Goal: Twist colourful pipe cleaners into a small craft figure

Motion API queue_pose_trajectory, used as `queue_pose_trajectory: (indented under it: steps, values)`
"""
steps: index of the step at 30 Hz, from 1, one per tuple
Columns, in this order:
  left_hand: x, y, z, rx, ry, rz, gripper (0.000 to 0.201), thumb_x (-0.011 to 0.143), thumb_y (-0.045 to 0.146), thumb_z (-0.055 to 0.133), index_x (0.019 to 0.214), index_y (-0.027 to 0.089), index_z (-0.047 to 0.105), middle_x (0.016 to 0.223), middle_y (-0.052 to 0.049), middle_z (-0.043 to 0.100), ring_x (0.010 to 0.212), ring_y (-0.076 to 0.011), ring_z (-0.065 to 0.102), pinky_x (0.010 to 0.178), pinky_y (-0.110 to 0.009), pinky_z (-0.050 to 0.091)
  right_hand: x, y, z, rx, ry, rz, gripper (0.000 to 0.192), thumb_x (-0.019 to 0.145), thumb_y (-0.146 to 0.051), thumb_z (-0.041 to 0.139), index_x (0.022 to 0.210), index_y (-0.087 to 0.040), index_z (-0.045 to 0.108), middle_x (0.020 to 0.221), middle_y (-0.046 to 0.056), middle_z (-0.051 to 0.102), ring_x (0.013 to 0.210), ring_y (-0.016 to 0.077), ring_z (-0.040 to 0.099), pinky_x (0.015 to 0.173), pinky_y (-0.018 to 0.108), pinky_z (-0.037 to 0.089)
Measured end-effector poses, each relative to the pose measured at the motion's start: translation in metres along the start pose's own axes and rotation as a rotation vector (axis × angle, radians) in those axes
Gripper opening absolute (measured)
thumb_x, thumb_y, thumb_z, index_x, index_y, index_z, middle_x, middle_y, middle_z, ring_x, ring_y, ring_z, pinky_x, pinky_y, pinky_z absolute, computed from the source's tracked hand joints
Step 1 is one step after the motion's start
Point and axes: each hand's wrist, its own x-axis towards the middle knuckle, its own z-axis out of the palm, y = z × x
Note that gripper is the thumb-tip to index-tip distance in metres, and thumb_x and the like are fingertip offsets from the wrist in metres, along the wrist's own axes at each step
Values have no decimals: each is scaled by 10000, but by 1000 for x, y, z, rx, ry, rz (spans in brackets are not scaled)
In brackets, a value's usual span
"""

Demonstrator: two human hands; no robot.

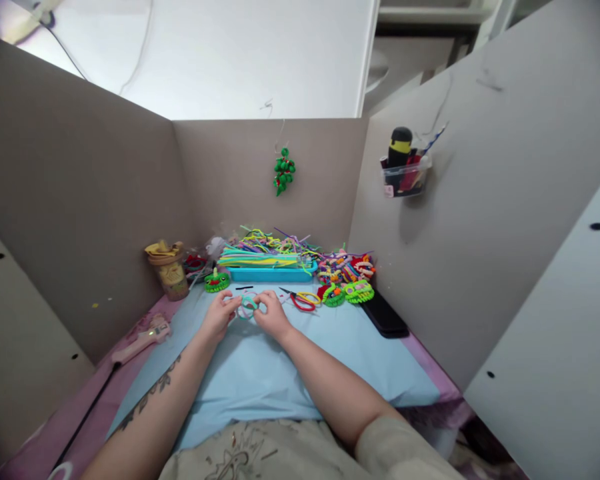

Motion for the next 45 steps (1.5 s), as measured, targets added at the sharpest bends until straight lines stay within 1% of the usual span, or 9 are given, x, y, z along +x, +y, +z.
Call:
queue_pose_trajectory:
  steps: [5, 9, 14, 20, 24, 31, 37, 41, 45]
  values:
    - [-2, 3, 2, 27, 27, 19, 490, 505, 387, 754, 787, 205, 397, 592, 52, 588, 424, -55, 460, 431, -169, 256, 1, 3, 2, 58, 11, 23, 33, 693, -200, 566, 725, -196, 562, 784, 24, 530, 858, 185, 522, 825, 336, 427]
    - [-2, 0, 2, 48, 32, 65, 468, 531, 368, 746, 786, 206, 388, 591, 56, 577, 428, -52, 444, 433, -167, 248, 1, 5, 6, 193, 49, 84, 172, 733, -188, 507, 903, -199, 534, 834, 21, 562, 750, 150, 572, 742, 306, 465]
    - [0, -5, 1, 67, 27, 161, 412, 582, 355, 717, 764, 204, 379, 576, 64, 561, 452, -55, 449, 454, -162, 263, 1, 0, 2, -9, 61, 73, 209, 718, -101, 489, 872, -199, 589, 777, 26, 586, 836, 181, 546, 811, 342, 435]
    - [-1, -2, 2, 58, 70, 177, 415, 574, 339, 720, 761, 204, 375, 554, 78, 537, 436, -56, 440, 458, -171, 276, -2, -8, -2, -119, 59, -118, 367, 708, -111, 527, 1059, -210, 570, 1021, 69, 554, 991, 215, 487, 882, 379, 402]
    - [-1, -1, 3, 34, 86, 169, 418, 562, 327, 719, 759, 205, 372, 533, 84, 526, 427, -60, 446, 462, -176, 291, -6, -11, 3, -173, -148, -260, 449, 701, -62, 498, 1112, -235, 549, 985, 53, 578, 953, 205, 501, 858, 368, 414]
    - [6, -8, -2, 29, 122, 195, 422, 563, 319, 718, 778, 207, 373, 598, 61, 571, 518, -85, 533, 534, -197, 364, -7, -19, 0, -76, -132, -366, 171, 819, -170, 480, 905, -212, 621, 825, 49, 648, 804, 163, 571, 767, 315, 456]
    - [9, -8, -7, -29, 260, 192, 481, 531, 329, 729, 809, 210, 355, 617, 53, 577, 544, -89, 545, 530, -191, 358, -14, -47, -5, 42, -188, -526, 185, 821, -169, 485, 940, -223, 616, 807, 45, 651, 795, 149, 584, 755, 293, 472]
    - [7, -4, -5, -30, 255, 122, 490, 517, 347, 738, 809, 205, 370, 629, 51, 571, 489, -70, 500, 458, -173, 297, -9, -38, 0, -1, -128, -377, 287, 850, -155, 402, 1081, -213, 563, 892, 61, 650, 844, 154, 589, 771, 298, 468]
    - [3, -1, -1, -18, 204, 72, 485, 512, 347, 746, 804, 203, 386, 637, 49, 574, 447, -49, 453, 428, -164, 260, 1, -15, 0, -128, 98, -113, 169, 835, -217, 456, 899, -194, 611, 842, 57, 640, 770, 165, 575, 733, 297, 452]
